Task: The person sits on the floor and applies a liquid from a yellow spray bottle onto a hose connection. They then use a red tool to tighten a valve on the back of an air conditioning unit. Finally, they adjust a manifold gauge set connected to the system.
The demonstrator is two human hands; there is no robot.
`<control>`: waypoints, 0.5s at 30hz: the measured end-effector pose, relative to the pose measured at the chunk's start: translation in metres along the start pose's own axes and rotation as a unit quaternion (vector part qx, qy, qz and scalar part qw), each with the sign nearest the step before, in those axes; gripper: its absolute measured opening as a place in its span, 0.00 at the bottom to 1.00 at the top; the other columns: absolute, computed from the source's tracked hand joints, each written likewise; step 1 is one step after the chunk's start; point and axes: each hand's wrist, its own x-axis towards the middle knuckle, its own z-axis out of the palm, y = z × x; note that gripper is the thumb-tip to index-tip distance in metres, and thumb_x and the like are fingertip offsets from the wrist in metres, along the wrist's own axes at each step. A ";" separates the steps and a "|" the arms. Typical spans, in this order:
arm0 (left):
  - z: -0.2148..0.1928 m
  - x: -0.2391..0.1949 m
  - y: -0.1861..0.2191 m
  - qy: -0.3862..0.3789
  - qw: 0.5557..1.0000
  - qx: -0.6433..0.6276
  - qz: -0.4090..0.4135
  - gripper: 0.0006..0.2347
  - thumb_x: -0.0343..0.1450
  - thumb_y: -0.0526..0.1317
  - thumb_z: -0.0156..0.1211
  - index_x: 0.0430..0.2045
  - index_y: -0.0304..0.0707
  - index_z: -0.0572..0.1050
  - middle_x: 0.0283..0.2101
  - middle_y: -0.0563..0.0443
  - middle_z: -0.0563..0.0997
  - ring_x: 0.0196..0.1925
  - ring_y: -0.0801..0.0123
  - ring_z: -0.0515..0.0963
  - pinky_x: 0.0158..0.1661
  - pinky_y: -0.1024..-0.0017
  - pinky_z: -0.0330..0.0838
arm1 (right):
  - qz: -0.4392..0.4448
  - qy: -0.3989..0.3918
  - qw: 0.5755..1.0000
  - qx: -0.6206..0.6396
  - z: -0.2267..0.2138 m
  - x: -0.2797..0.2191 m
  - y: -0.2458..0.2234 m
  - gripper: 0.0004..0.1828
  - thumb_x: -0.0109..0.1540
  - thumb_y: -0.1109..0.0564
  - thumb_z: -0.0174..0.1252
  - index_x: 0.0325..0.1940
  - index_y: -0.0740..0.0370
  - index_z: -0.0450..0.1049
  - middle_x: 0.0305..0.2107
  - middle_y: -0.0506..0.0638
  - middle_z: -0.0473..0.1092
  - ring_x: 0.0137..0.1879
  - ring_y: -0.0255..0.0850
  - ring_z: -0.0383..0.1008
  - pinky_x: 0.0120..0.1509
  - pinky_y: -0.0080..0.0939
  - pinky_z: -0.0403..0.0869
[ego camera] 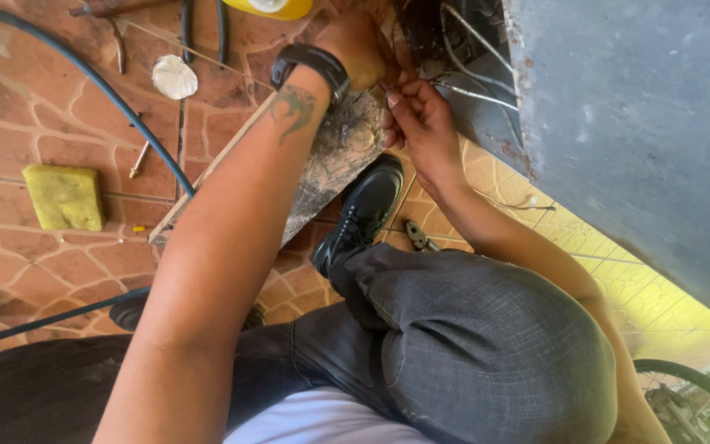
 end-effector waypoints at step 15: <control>0.015 0.001 -0.016 0.276 0.856 -0.389 -0.200 0.08 0.69 0.39 0.71 0.33 0.35 0.79 0.31 0.47 0.85 0.30 0.65 0.83 0.29 0.67 0.75 | 0.021 -0.029 0.999 -0.020 -0.016 -0.005 -0.007 0.04 0.72 0.60 0.54 0.49 0.62 0.69 0.27 0.46 0.71 0.27 0.31 0.69 0.32 0.31 0.68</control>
